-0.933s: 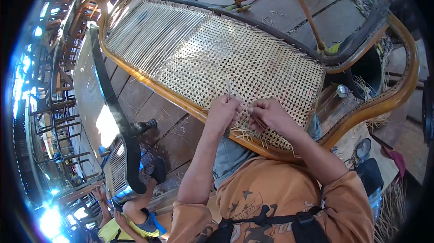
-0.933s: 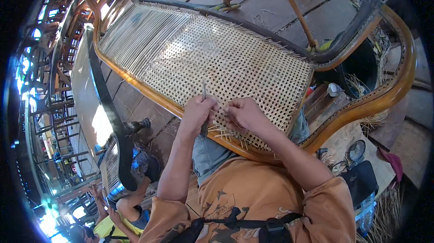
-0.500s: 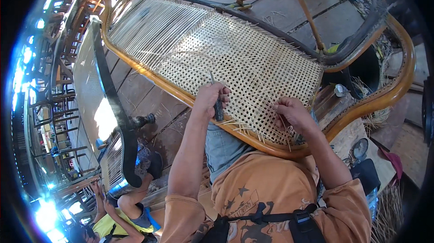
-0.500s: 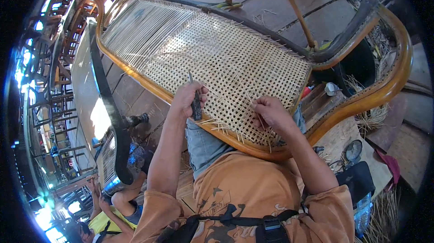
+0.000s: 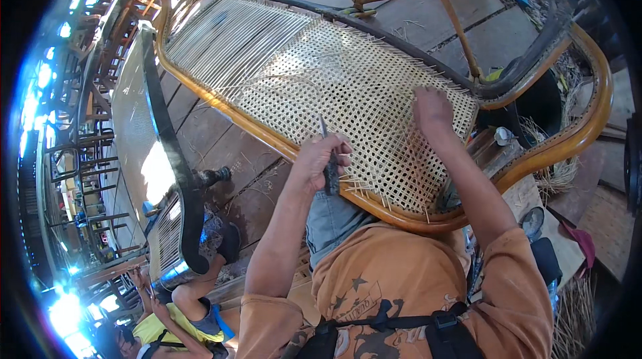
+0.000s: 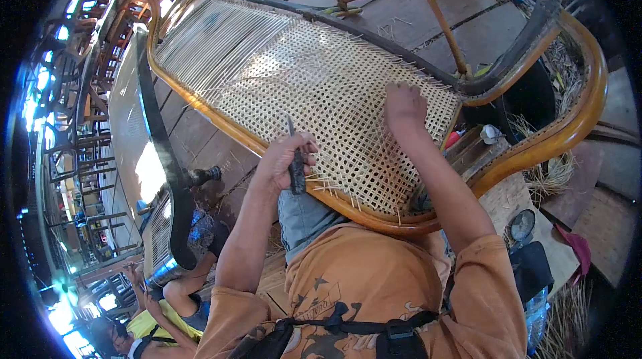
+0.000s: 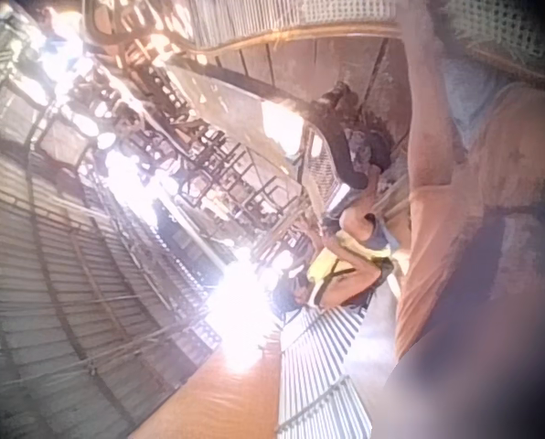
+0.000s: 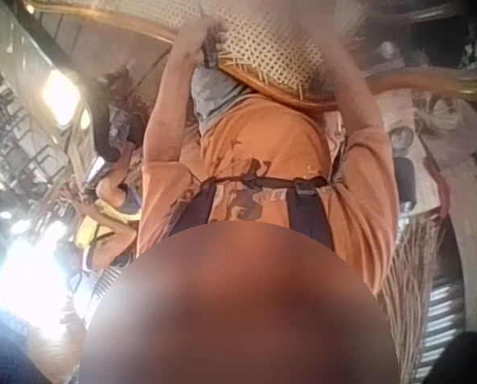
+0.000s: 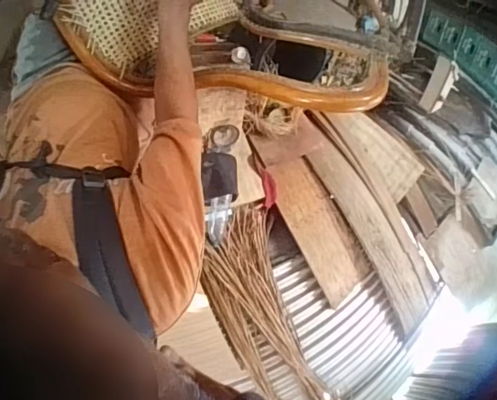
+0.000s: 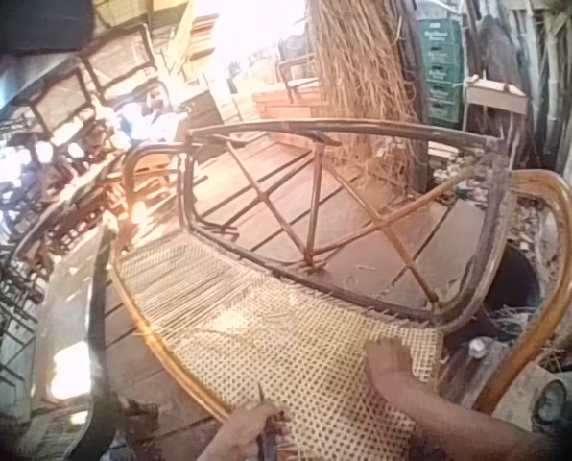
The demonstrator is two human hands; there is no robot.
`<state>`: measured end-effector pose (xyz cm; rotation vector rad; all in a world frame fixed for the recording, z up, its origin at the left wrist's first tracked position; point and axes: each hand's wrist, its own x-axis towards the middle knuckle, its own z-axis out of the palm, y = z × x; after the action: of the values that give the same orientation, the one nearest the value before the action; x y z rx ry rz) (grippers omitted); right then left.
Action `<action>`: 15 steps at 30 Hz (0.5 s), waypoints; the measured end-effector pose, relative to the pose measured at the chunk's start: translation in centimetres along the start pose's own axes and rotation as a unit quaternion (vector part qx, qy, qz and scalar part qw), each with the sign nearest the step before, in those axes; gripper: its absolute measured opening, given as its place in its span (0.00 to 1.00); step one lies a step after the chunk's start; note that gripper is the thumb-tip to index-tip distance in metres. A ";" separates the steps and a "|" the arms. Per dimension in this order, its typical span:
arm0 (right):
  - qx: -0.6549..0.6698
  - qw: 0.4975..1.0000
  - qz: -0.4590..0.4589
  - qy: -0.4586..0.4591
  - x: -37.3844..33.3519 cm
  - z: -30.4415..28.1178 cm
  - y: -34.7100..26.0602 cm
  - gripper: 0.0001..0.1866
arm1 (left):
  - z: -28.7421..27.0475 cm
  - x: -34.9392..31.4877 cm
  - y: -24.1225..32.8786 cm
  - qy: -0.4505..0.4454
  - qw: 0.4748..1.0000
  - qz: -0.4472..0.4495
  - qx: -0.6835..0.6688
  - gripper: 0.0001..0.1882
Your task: Repairing a rattan chair by weaving and securing the mesh seat using tools.
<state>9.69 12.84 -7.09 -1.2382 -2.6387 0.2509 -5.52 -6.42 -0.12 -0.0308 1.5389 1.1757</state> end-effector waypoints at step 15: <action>0.307 0.931 -0.060 -0.186 7.8 5.5 -14.7 0.12 | 3.0 -1.6 -2.1 0.011 0.970 0.022 -0.242 0.10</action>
<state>-7.41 9.28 -7.84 -0.8710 -2.5743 1.2846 -1.55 -6.38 0.21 -0.3365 1.2426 1.5674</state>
